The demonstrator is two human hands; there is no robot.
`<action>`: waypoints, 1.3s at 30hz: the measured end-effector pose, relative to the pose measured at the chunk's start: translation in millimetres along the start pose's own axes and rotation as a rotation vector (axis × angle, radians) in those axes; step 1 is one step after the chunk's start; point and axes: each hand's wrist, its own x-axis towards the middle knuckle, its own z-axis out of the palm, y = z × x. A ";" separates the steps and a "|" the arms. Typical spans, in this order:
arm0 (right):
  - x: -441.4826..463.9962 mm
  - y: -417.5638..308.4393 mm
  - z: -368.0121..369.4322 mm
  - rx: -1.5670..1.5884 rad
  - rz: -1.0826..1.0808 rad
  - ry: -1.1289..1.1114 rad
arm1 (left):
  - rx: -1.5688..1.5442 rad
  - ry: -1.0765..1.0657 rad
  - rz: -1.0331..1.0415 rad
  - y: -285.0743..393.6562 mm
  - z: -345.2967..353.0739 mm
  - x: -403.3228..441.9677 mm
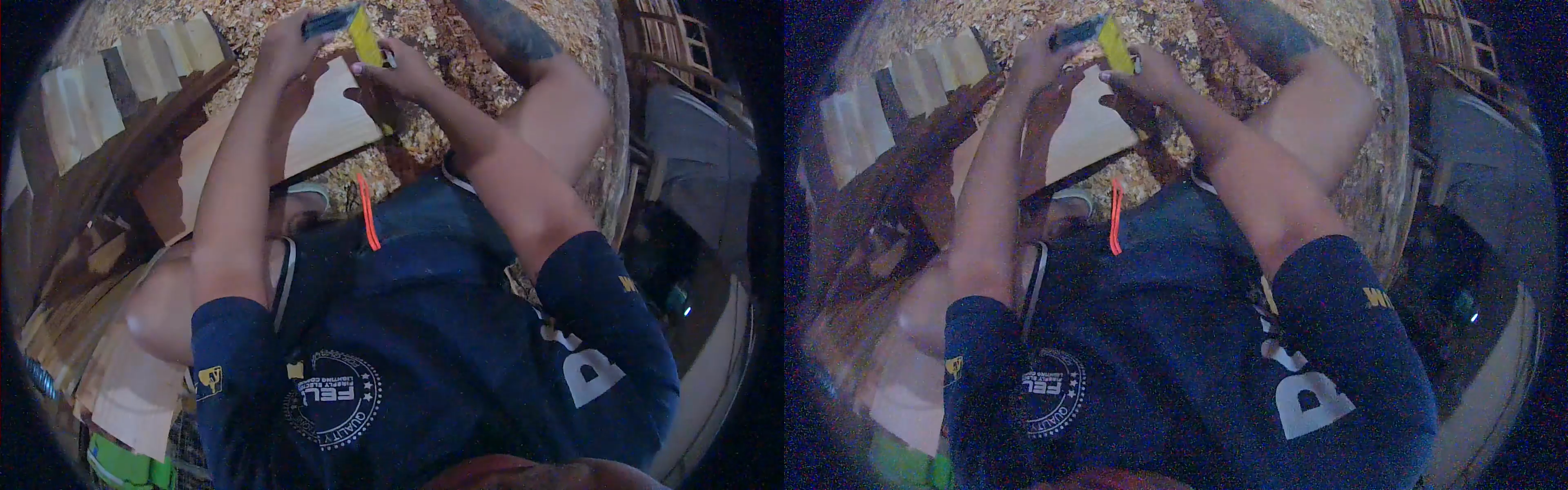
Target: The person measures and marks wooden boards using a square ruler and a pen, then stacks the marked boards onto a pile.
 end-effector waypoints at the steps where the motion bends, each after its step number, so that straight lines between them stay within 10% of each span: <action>1: -0.4 7.0 6.8 0.026 0.057 0.059 | 0.288 0.072 0.117 15.2 -4.5 1.1; 3: 6.0 16.1 6.8 0.009 0.067 0.107 | 0.072 0.074 0.118 5.8 5.5 6.4; 8: 29.8 67.7 14.3 -0.115 0.219 0.126 | 0.670 -0.139 0.090 -125.1 17.2 16.4; 13: 4.2 58.4 20.2 0.004 0.497 -0.198 | 0.670 -0.320 -0.155 -65.7 1.0 -49.9; 28: 22.6 110.8 109.5 0.153 0.373 -0.113 | 0.661 -0.044 -0.097 -44.3 2.7 -60.5; 33: -0.4 -22.0 -13.6 0.591 0.063 -0.162 | 0.343 -0.221 0.028 -46.1 -68.2 -19.3; 39: 13.4 -13.3 -69.9 0.796 -0.181 -0.114 | 0.416 -0.212 0.180 30.4 -101.1 -29.1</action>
